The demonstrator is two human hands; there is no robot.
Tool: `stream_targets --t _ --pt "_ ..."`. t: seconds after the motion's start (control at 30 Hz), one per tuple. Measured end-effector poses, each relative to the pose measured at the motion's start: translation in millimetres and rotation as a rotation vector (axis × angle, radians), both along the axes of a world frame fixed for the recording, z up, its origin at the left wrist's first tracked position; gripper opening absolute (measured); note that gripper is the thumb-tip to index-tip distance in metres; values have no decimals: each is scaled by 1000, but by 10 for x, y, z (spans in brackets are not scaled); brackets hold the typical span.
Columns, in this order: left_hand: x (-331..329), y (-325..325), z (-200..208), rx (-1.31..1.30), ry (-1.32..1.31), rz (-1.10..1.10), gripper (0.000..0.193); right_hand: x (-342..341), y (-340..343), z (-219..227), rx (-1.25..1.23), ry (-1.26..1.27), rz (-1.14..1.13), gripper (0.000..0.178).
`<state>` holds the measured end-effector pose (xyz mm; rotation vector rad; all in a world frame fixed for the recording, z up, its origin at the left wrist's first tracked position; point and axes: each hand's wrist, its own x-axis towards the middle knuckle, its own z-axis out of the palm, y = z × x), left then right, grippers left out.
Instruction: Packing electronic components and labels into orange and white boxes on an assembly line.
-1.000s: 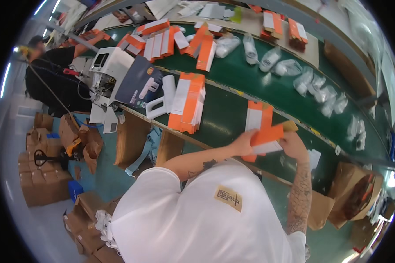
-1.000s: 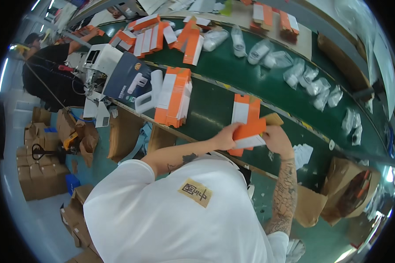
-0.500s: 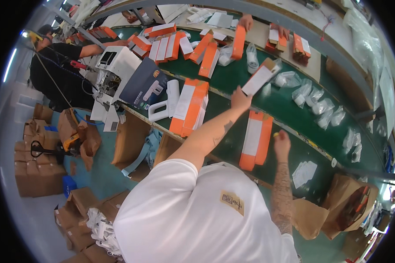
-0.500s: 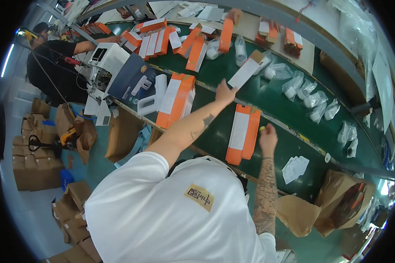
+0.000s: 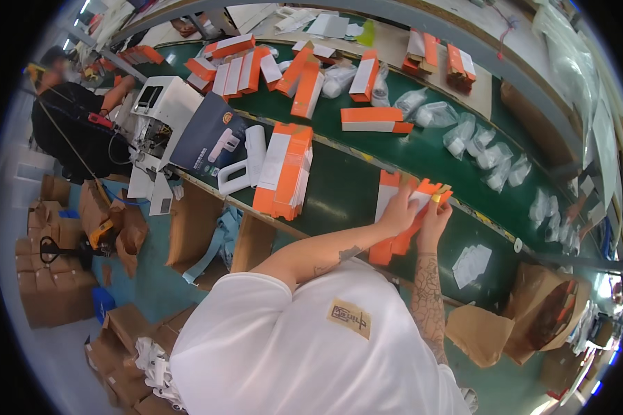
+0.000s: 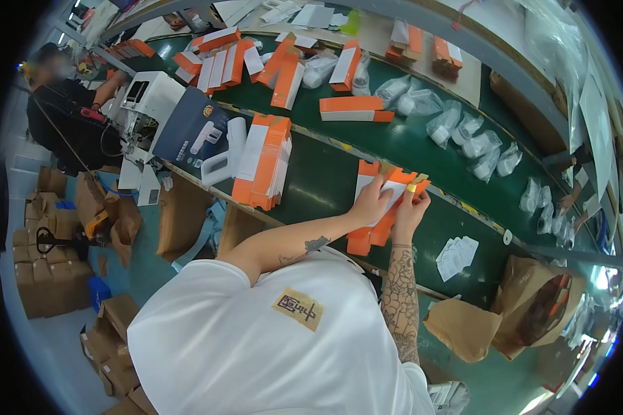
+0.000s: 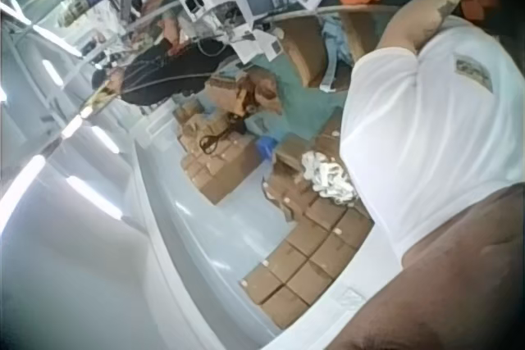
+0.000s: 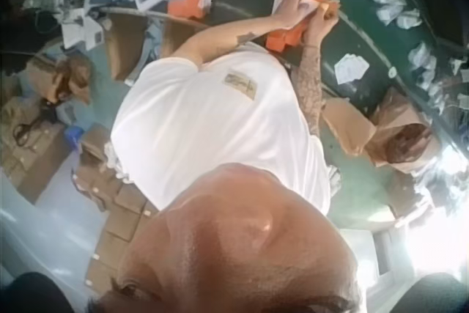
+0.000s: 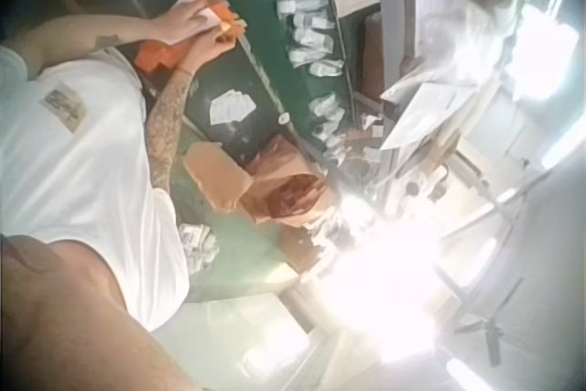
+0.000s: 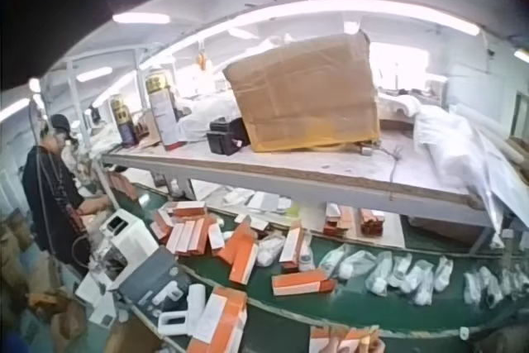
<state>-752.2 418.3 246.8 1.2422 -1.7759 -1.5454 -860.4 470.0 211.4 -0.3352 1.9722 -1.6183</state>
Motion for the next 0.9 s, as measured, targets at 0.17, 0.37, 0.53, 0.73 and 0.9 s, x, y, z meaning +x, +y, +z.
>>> stream_targets --t 0.17,0.37,0.53,0.73,0.9 --pt "-137 -17 163 41 261 -16 49 -149 139 328 -90 40 65 34" --pt "-218 194 567 191 285 -389 55 -256 238 470 -226 -119 -56 27" --pt "-323 317 449 138 272 -189 59 -385 490 716 -32 -15 93 35" --pt "-432 282 371 446 413 69 47 -69 577 1038 -257 -213 97 36" --pt "-565 365 472 439 637 -29 42 -211 489 848 -366 -74 -20 37"
